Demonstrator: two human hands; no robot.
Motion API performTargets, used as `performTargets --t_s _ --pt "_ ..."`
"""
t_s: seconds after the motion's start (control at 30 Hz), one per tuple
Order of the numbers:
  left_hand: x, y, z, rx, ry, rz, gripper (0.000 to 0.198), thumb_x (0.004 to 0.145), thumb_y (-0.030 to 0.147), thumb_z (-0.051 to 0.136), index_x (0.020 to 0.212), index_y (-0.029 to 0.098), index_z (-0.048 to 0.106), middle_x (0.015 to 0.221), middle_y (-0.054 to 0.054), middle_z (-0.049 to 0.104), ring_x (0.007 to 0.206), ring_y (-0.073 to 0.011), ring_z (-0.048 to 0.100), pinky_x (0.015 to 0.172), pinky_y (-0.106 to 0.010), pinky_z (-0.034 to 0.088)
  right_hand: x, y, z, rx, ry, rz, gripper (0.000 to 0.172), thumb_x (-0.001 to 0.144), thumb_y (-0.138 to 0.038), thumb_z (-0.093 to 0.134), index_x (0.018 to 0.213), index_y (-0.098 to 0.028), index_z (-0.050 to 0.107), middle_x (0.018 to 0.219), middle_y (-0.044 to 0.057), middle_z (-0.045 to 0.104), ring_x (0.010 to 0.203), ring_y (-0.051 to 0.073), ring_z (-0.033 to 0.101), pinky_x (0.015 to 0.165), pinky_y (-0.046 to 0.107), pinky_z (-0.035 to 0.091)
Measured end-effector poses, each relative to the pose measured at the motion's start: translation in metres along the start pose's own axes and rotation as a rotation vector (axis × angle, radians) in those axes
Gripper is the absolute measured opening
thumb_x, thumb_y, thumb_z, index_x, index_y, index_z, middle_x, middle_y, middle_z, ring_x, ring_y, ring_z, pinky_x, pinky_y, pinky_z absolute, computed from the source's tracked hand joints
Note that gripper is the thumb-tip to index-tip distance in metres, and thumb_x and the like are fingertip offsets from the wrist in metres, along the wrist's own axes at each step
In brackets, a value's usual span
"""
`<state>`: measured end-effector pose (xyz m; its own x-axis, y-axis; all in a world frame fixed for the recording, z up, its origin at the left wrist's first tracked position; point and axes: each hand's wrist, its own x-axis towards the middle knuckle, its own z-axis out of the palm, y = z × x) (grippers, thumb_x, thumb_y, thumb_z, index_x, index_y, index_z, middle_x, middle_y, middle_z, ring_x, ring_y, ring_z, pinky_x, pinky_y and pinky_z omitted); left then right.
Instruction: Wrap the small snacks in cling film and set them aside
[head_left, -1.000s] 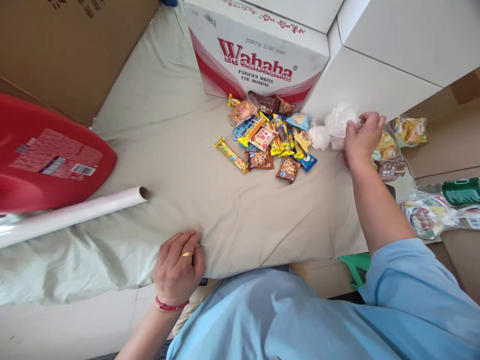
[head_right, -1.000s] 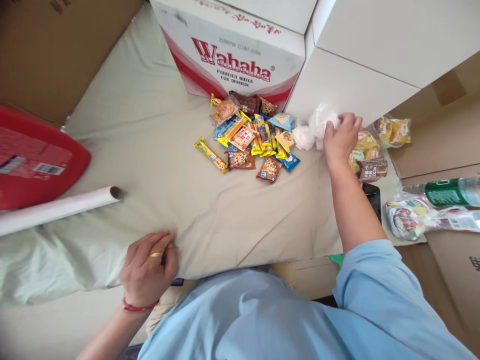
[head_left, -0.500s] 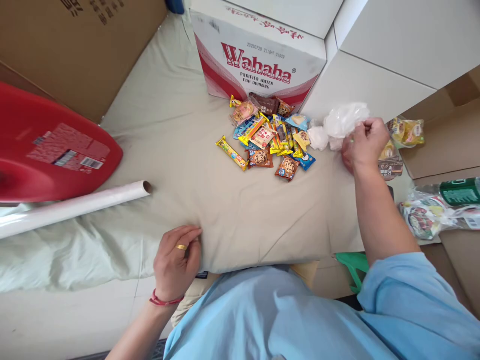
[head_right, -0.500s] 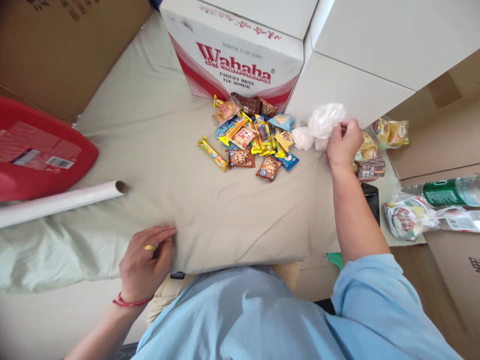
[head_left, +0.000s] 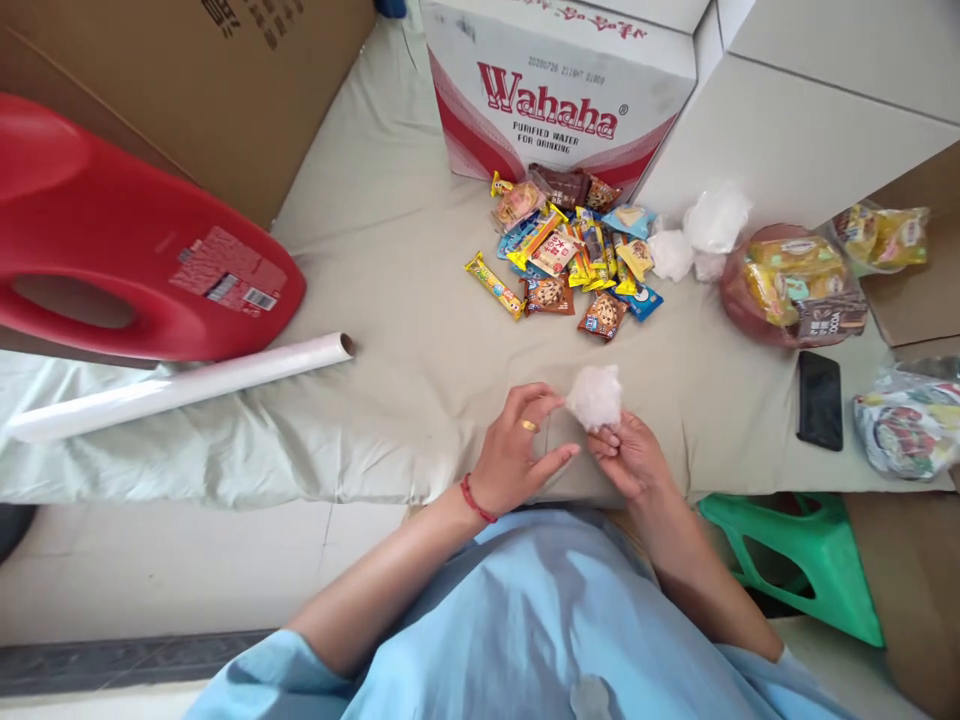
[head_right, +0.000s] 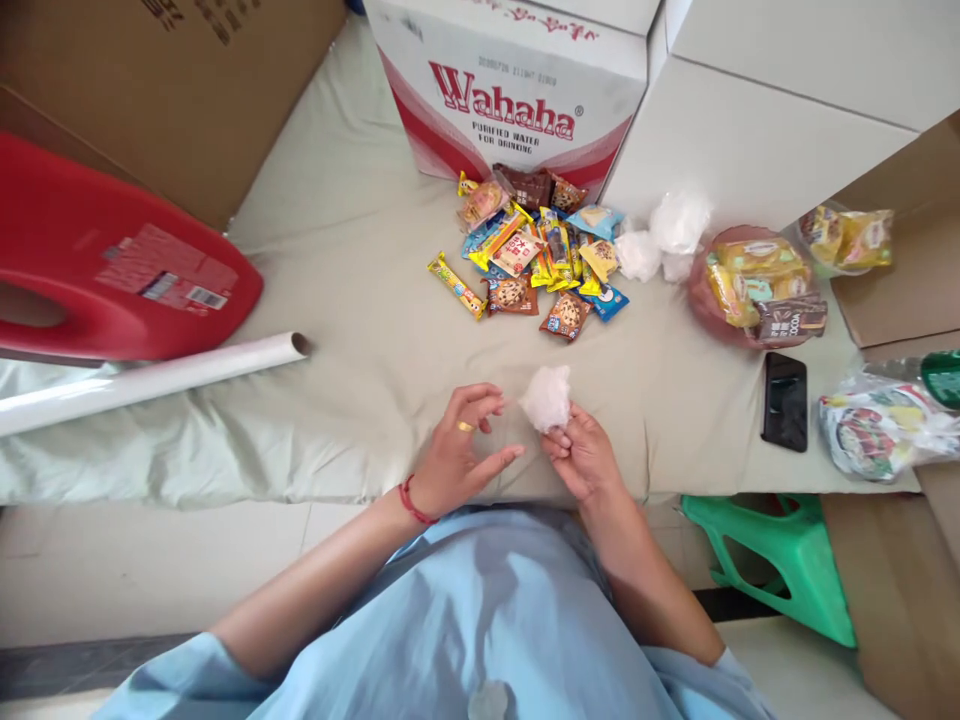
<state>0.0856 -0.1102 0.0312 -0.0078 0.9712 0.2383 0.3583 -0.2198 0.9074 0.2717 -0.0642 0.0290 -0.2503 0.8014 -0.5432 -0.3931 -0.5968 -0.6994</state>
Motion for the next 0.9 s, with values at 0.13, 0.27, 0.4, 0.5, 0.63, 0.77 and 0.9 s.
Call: performTargets --t_s 0.13,0.27,0.4,0.5,0.63,0.77,0.9 --pt "0.005 -0.006 0.007 -0.049 -0.061 -0.101 0.016 0.096 0.030 0.060 0.103 0.022 0.073 0.100 -0.007 0.070 0.090 -0.0180 0.067 0.082 -0.031 0.054 -0.007 0.006 0.011 -0.131 -0.098 0.072 0.032 0.072 -0.038 0.087 0.087 -0.020 0.065 0.064 -0.006 0.045 0.049 0.005 0.025 0.045 0.019 0.025" --pt "0.001 -0.012 0.005 -0.178 0.033 -0.300 0.017 0.093 0.034 0.064 0.091 0.021 0.074 0.085 -0.003 0.070 0.076 -0.0151 0.064 0.072 -0.027 0.050 -0.009 0.000 0.007 -0.316 -0.035 -0.174 0.035 0.084 -0.054 0.078 0.086 -0.023 0.064 0.074 -0.003 0.053 0.052 0.007 0.035 0.048 0.022 0.029" --pt "-0.004 -0.012 0.003 -0.328 0.048 -0.394 0.022 0.088 0.042 0.071 0.086 0.020 0.075 0.082 -0.003 0.071 0.074 -0.0149 0.064 0.070 -0.027 0.049 -0.006 0.000 0.003 -0.477 -0.100 -0.307 0.043 0.077 -0.045 0.086 0.111 -0.031 0.064 0.077 -0.005 0.055 0.063 0.011 0.048 0.055 0.022 0.039" --pt "-0.006 -0.013 -0.001 -0.438 0.039 -0.462 0.029 0.082 0.047 0.078 0.084 0.019 0.074 0.078 -0.002 0.071 0.070 -0.0143 0.062 0.068 -0.027 0.050 -0.003 0.002 0.004 -0.648 -0.180 -0.259 0.031 0.079 -0.043 0.083 0.103 -0.028 0.069 0.075 -0.002 0.059 0.065 0.014 0.052 0.057 0.025 0.042" --pt "-0.010 -0.019 -0.009 -0.511 0.110 -0.579 0.039 0.076 0.056 0.082 0.082 0.018 0.072 0.070 0.000 0.068 0.064 -0.0135 0.061 0.067 -0.028 0.051 0.006 -0.016 -0.008 -0.720 -0.053 -0.323 0.023 0.082 -0.045 0.077 0.088 -0.025 0.070 0.072 -0.002 0.062 0.057 0.012 0.051 0.054 0.026 0.044" --pt "-0.016 -0.023 -0.015 -0.491 0.140 -0.594 0.039 0.078 0.057 0.078 0.084 0.018 0.074 0.064 0.001 0.065 0.063 -0.0134 0.060 0.067 -0.028 0.052 0.019 -0.059 -0.037 -0.723 0.210 -0.594 0.027 0.084 -0.044 0.077 0.102 -0.026 0.070 0.083 -0.001 0.067 0.064 0.013 0.060 0.063 0.029 0.054" --pt "-0.018 -0.021 -0.012 -0.429 0.117 -0.545 0.031 0.083 0.050 0.075 0.086 0.019 0.076 0.067 0.001 0.065 0.065 -0.0133 0.060 0.067 -0.027 0.051 0.021 -0.087 -0.046 -0.815 0.301 -0.643 0.056 0.084 -0.049 0.077 0.132 -0.026 0.062 0.114 0.009 0.070 0.080 0.019 0.070 0.072 0.038 0.061"
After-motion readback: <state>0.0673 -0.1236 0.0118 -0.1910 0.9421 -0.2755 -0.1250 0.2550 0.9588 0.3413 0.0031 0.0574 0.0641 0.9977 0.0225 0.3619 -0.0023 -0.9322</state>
